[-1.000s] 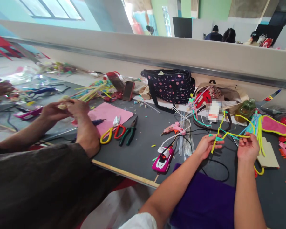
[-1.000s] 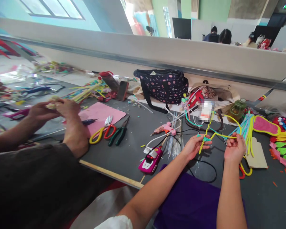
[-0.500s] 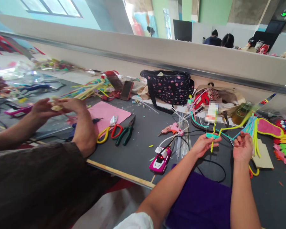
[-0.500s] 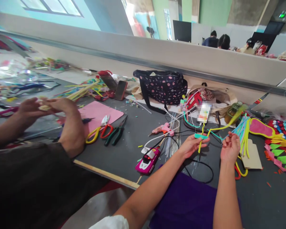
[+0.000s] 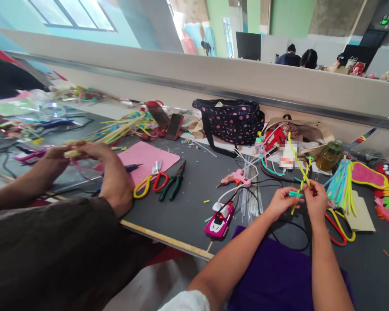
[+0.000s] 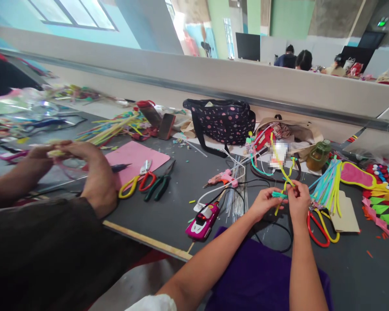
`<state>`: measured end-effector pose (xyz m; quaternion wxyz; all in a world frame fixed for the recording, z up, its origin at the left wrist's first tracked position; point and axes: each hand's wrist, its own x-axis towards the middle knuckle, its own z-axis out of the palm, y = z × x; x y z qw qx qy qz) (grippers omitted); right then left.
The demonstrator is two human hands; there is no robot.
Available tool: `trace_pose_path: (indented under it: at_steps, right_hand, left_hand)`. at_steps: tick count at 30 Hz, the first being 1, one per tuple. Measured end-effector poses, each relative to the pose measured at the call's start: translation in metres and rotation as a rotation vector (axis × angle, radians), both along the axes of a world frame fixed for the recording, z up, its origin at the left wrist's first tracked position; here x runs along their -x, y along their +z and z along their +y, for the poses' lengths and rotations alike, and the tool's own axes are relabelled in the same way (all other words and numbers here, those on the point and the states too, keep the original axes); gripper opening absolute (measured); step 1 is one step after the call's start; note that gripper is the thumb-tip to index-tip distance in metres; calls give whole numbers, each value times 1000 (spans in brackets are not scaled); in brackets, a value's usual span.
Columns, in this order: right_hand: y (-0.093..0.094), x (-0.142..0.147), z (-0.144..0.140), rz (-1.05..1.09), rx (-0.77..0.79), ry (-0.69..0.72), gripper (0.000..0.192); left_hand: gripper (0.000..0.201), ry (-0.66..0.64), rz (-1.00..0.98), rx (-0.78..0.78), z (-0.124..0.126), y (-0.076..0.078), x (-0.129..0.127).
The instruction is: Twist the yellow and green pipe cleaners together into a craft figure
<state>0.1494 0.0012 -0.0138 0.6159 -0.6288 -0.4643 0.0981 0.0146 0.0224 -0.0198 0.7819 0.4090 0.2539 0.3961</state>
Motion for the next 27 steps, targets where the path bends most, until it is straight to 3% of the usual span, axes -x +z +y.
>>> trace_pose_path:
  at_steps: [6,15,20,27]
  right_hand:
    - [4,11,-4,-148,-13,6,23]
    - [4,11,1,354,-10,42,33]
    - [1,11,3,387,75,175,30]
    - [4,17,2,482,154,210,33]
  left_hand:
    - [40,7,-13,57,-2,0,-3]
    - [33,27,-91,108,2,5,2]
    - [36,94,-41,115,2,5,1]
    - [43,85,-95,141,2,8,1]
